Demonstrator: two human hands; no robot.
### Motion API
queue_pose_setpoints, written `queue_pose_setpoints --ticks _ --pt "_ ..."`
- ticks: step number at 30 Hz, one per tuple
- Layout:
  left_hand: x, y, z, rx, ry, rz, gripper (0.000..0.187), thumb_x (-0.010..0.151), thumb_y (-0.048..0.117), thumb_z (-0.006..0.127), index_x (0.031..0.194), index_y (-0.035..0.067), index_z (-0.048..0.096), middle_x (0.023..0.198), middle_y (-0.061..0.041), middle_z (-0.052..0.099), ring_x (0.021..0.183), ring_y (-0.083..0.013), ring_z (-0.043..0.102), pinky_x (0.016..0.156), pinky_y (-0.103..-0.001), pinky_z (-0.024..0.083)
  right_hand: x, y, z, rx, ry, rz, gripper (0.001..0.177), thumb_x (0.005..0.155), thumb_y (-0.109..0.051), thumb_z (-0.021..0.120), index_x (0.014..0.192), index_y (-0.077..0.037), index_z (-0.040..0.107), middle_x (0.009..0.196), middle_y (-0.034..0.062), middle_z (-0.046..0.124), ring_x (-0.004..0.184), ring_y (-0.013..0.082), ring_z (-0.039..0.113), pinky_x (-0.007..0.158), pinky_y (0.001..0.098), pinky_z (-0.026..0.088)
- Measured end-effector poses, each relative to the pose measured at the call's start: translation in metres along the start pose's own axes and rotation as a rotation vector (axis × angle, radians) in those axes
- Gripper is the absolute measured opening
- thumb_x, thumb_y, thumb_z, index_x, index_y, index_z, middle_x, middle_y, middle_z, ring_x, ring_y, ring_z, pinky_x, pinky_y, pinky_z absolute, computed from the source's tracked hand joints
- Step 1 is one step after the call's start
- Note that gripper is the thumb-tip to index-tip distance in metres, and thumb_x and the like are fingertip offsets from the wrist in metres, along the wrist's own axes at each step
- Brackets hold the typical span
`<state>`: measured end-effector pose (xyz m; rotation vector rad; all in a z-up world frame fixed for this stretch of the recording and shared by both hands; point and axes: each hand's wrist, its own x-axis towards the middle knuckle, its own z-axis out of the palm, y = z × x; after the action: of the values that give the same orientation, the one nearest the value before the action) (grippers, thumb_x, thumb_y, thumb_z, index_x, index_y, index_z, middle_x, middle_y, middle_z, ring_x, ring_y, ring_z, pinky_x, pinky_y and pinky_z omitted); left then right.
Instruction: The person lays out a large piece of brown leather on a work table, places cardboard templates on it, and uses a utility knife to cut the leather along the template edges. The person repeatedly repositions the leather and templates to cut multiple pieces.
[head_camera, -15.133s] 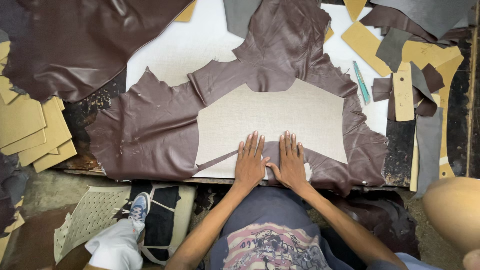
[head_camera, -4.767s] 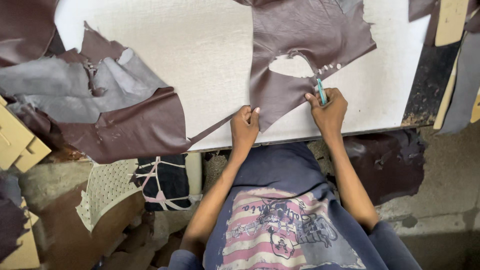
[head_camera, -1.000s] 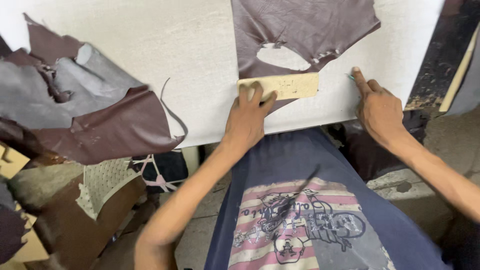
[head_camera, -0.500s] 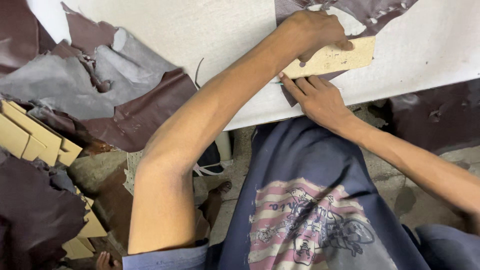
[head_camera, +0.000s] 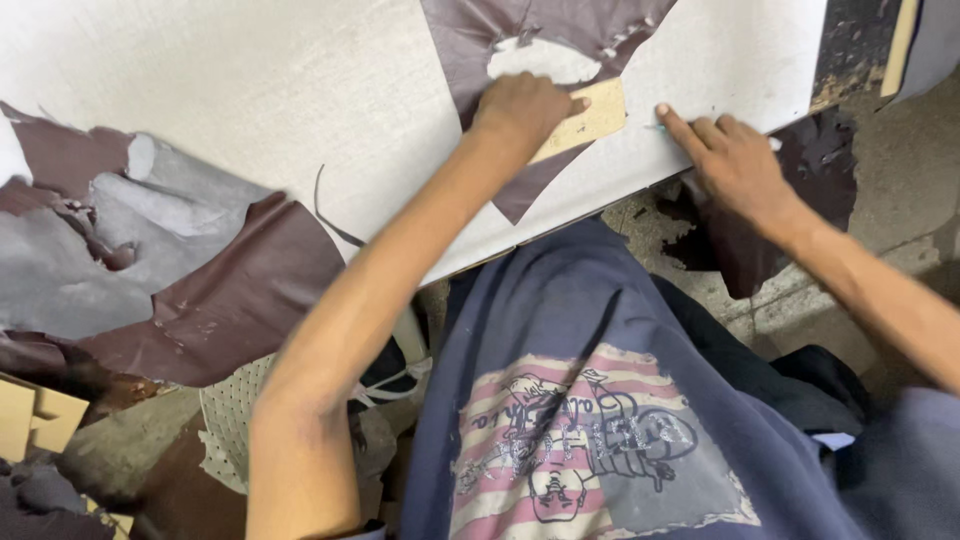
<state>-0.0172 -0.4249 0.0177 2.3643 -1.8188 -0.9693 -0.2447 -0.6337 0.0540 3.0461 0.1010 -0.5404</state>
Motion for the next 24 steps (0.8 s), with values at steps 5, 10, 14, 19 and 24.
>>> queue_pose_setpoints --ticks 5,10,14,19,24 --pt "-0.033 0.042 0.035 0.032 0.59 0.073 0.046 0.1 0.015 0.06 0.145 0.003 0.058 0.154 -0.015 0.051 0.141 -0.029 0.047 0.115 -0.042 0.044 -0.01 -0.069 0.005 0.561 0.417 0.33 0.053 0.107 0.001 0.053 0.157 -0.001 0.04 0.111 0.023 0.064 0.093 0.0298 0.066 0.082 0.0395 0.057" --pt "-0.038 0.043 0.058 -0.303 0.726 0.043 0.049 0.103 0.013 0.059 0.151 0.01 0.052 0.159 -0.012 0.044 0.145 -0.0316 0.043 0.119 -0.047 0.038 0.03 -0.1 0.004 0.691 0.649 0.378 0.043 0.109 -0.002 0.051 0.152 0.004 0.045 0.115 0.0283 0.066 0.1 0.0401 0.069 0.087 0.0431 0.056" --pt "-0.037 0.044 0.058 -0.331 0.699 0.026 0.047 0.103 0.012 0.059 0.15 0.01 0.054 0.158 -0.013 0.044 0.144 -0.0329 0.042 0.119 -0.049 0.038 0.057 -0.095 0.004 0.812 0.517 0.524 0.049 0.105 0.002 0.053 0.153 0.006 0.044 0.095 0.0242 0.065 0.08 0.0377 0.067 0.075 0.0456 0.054" --pt "-0.036 0.048 0.048 -0.37 0.686 0.018 0.052 0.099 0.003 0.06 0.15 0.01 0.054 0.157 -0.015 0.044 0.144 -0.0341 0.042 0.12 -0.05 0.038 0.069 -0.102 0.005 0.669 0.353 0.577 0.065 0.096 0.006 0.055 0.157 0.007 0.034 0.1 0.0253 0.064 0.07 0.0389 0.065 0.062 0.0466 0.054" --pt "-0.036 0.065 0.026 -0.328 0.673 -0.077 0.061 0.084 -0.008 0.065 0.144 -0.006 0.054 0.148 -0.023 0.046 0.132 -0.0407 0.046 0.113 -0.05 0.04 0.036 -0.119 -0.015 0.576 0.2 0.59 0.079 0.08 0.011 0.055 0.156 0.013 0.032 0.1 0.0294 0.063 0.072 0.0435 0.066 0.062 0.0514 0.053"
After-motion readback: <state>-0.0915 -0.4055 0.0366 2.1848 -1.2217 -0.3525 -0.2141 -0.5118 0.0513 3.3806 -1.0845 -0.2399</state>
